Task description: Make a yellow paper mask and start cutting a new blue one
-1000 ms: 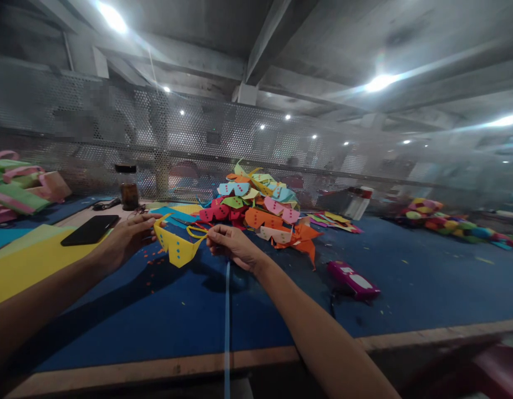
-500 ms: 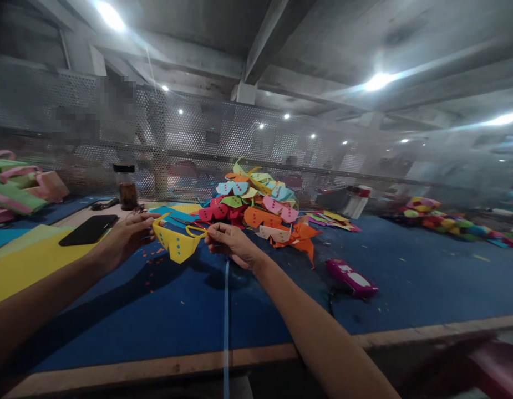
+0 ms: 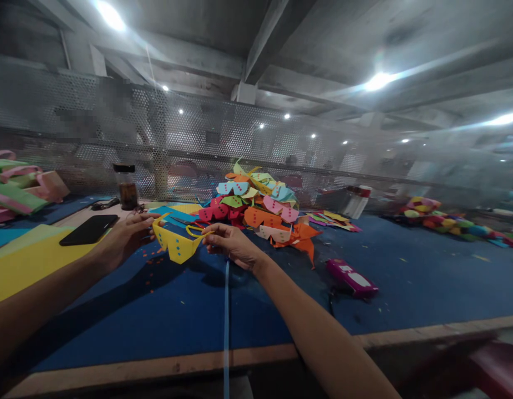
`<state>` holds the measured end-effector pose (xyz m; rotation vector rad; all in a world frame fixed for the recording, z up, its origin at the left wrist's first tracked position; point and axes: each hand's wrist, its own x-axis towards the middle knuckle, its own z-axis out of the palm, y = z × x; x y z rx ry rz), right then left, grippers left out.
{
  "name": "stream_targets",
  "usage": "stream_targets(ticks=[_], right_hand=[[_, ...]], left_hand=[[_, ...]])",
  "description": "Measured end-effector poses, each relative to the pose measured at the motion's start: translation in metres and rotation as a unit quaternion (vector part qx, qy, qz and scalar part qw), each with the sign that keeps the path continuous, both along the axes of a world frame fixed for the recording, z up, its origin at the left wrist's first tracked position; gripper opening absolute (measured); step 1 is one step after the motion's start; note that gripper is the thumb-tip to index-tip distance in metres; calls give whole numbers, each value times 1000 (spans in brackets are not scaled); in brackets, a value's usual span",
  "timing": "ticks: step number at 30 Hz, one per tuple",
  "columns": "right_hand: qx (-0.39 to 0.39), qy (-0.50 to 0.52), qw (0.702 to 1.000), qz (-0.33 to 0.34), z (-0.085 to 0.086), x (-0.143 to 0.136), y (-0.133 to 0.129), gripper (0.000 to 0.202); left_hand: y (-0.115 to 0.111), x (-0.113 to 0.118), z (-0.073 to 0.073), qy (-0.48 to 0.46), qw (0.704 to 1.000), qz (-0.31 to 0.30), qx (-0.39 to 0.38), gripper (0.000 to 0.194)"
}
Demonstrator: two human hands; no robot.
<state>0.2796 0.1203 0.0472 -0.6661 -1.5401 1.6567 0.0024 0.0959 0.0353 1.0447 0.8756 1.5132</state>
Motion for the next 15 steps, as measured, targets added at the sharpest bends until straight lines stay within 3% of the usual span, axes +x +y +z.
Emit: stream_targets(ticks=[15], right_hand=[[15,13,1000,8,-3,1,3,33]], left_hand=[[4,-2,-2,7,1000,-3,-3,29]])
